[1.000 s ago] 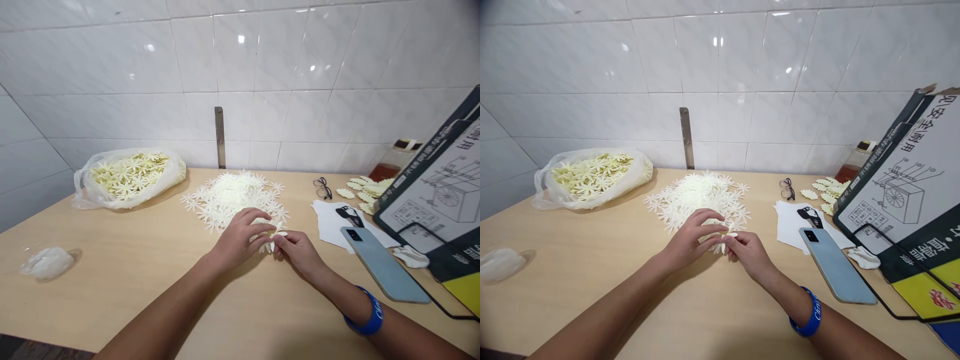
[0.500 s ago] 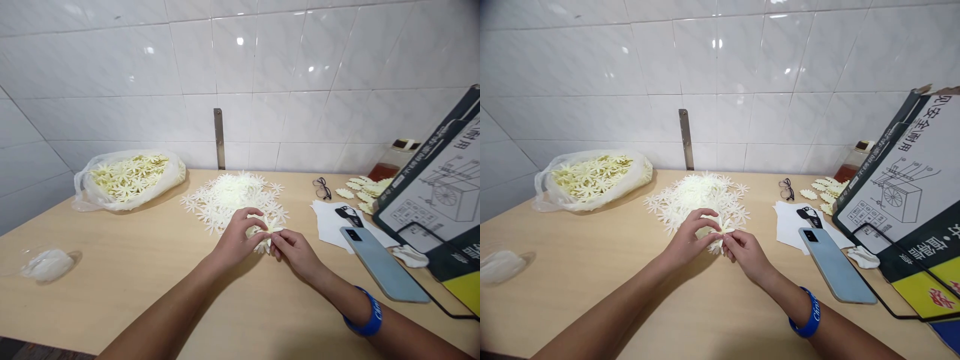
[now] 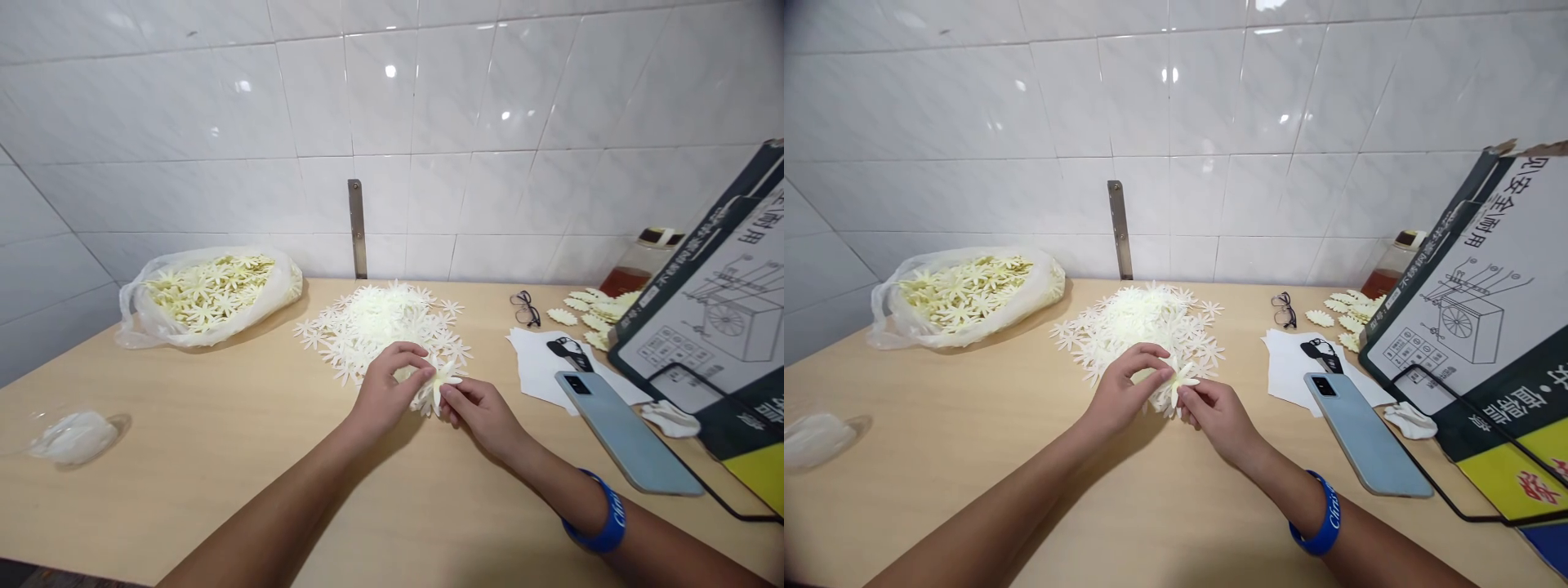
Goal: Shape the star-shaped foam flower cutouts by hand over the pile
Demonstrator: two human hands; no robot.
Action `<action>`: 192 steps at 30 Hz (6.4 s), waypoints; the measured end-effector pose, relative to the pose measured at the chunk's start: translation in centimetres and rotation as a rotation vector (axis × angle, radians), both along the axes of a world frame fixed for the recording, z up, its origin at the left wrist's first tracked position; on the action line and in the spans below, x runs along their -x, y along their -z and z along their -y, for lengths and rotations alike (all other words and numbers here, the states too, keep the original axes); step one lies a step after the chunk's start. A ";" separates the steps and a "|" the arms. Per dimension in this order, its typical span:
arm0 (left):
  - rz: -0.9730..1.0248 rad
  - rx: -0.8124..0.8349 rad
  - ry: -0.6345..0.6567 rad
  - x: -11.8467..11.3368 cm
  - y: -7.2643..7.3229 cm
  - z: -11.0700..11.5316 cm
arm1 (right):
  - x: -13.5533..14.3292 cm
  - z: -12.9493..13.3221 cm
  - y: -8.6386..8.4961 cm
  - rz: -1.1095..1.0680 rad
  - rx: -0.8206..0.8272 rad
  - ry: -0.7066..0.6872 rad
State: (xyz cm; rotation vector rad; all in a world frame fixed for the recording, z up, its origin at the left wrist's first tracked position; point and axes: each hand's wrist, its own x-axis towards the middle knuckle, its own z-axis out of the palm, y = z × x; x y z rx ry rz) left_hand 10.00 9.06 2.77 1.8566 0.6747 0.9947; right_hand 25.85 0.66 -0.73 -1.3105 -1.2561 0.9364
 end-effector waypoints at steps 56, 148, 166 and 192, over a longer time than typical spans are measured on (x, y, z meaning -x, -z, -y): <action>-0.193 -0.555 0.218 0.9 -0.6 0.3 | -0.4 -0.2 0.0 -0.068 0.021 0.068; -0.073 -0.182 0.045 -0.3 0.8 0.6 | 0.1 0.0 -0.1 -0.008 0.011 0.014; 0.448 0.967 0.046 0.4 -0.4 -1.9 | -0.1 0.1 -0.2 -0.052 0.009 0.066; -0.176 -0.446 -0.257 1.3 0.1 -1.1 | -0.1 -0.2 0.0 -0.067 0.001 0.149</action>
